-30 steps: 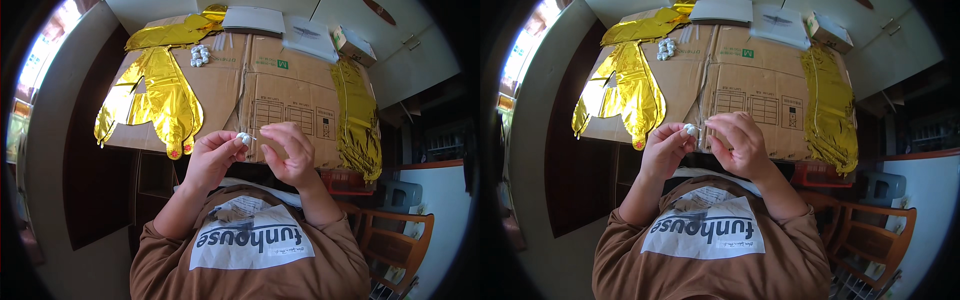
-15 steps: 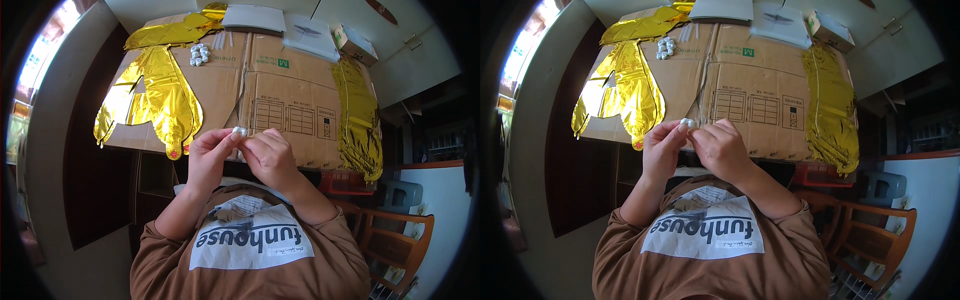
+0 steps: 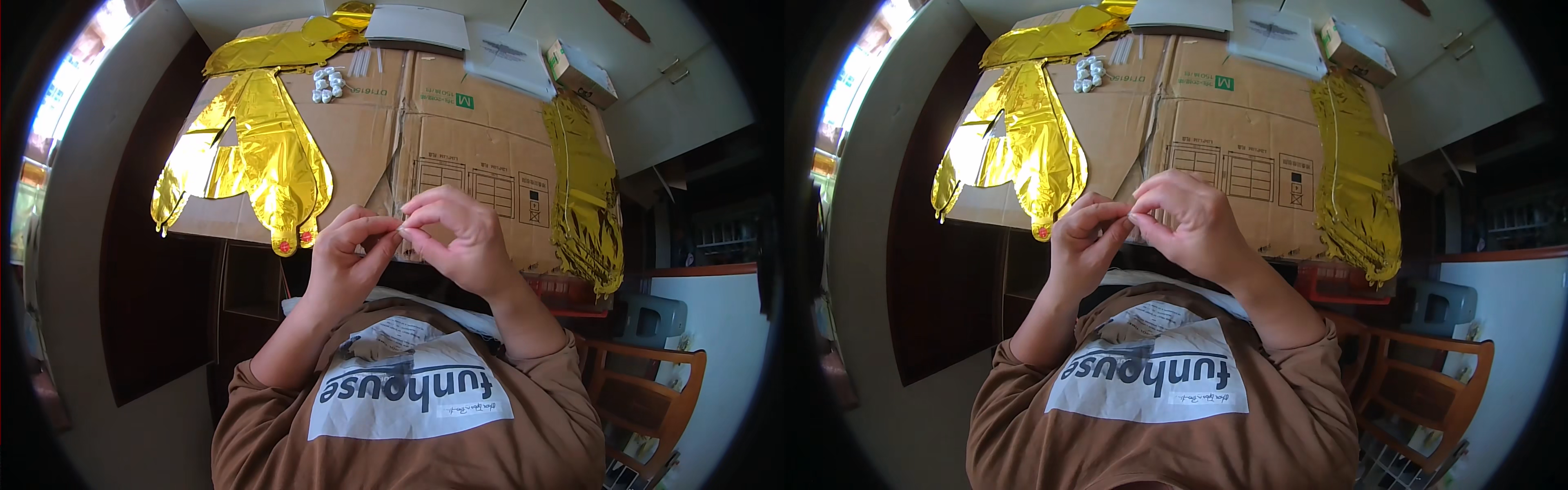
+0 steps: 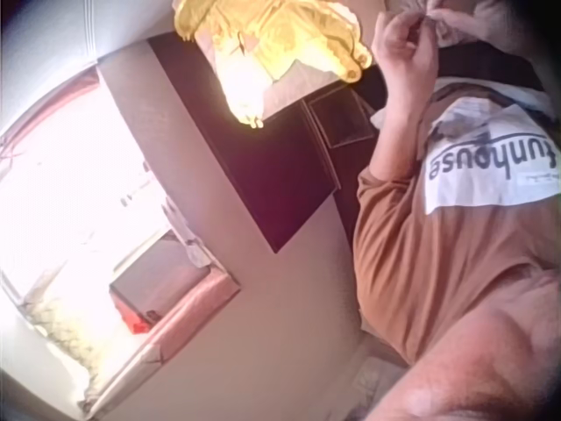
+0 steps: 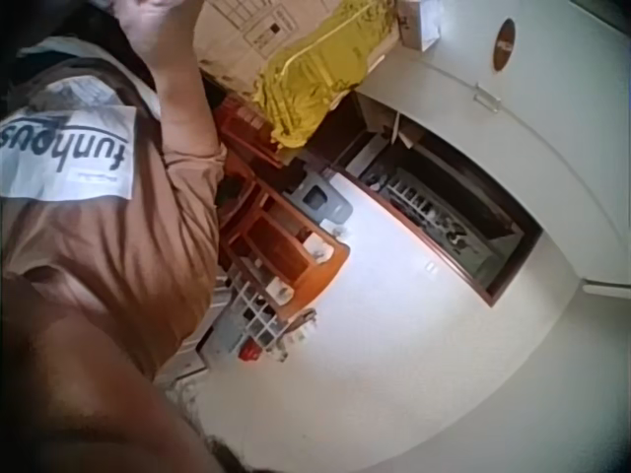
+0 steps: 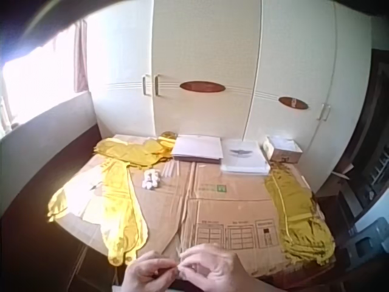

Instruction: The recorder is tying white strings to several gold-colored foil letter balloons on a cardboard-covered workbench.

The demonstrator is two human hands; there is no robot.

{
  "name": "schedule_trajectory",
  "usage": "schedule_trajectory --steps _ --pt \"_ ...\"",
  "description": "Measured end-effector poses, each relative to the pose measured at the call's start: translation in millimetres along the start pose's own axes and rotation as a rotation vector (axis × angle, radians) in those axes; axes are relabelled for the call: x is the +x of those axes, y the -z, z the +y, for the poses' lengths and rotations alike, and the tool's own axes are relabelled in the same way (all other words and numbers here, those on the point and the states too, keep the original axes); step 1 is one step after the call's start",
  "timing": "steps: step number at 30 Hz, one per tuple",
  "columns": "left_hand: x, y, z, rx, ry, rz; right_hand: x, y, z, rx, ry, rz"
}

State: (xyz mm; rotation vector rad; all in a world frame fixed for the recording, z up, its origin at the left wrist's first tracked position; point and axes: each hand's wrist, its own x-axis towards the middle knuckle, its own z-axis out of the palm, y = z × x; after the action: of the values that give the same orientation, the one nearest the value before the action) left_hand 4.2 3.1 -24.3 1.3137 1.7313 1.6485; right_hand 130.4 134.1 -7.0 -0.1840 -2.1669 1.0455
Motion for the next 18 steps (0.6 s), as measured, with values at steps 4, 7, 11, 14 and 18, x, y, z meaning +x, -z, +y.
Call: schedule_trajectory --steps 4,7,11,14,18 --pt "-0.4 -0.7 2.3 0.04 0.007 -0.003 -11.4 -7.8 11.8 0.704 -0.636 -0.045" --pt "1.3 1.3 -0.4 0.061 0.017 -0.012 -7.3 -5.0 19.5 0.953 -0.831 -0.108" --pt "6.3 5.5 -10.9 0.006 0.096 -0.017 -4.3 -16.0 25.7 0.996 -0.714 0.002" --pt "8.7 8.3 -25.1 -0.084 0.137 -0.003 -2.4 -25.6 24.9 0.812 -0.576 0.028" --pt "14.4 12.7 -32.9 -0.112 0.128 0.037 -1.2 -36.0 33.4 0.509 -0.459 0.009"
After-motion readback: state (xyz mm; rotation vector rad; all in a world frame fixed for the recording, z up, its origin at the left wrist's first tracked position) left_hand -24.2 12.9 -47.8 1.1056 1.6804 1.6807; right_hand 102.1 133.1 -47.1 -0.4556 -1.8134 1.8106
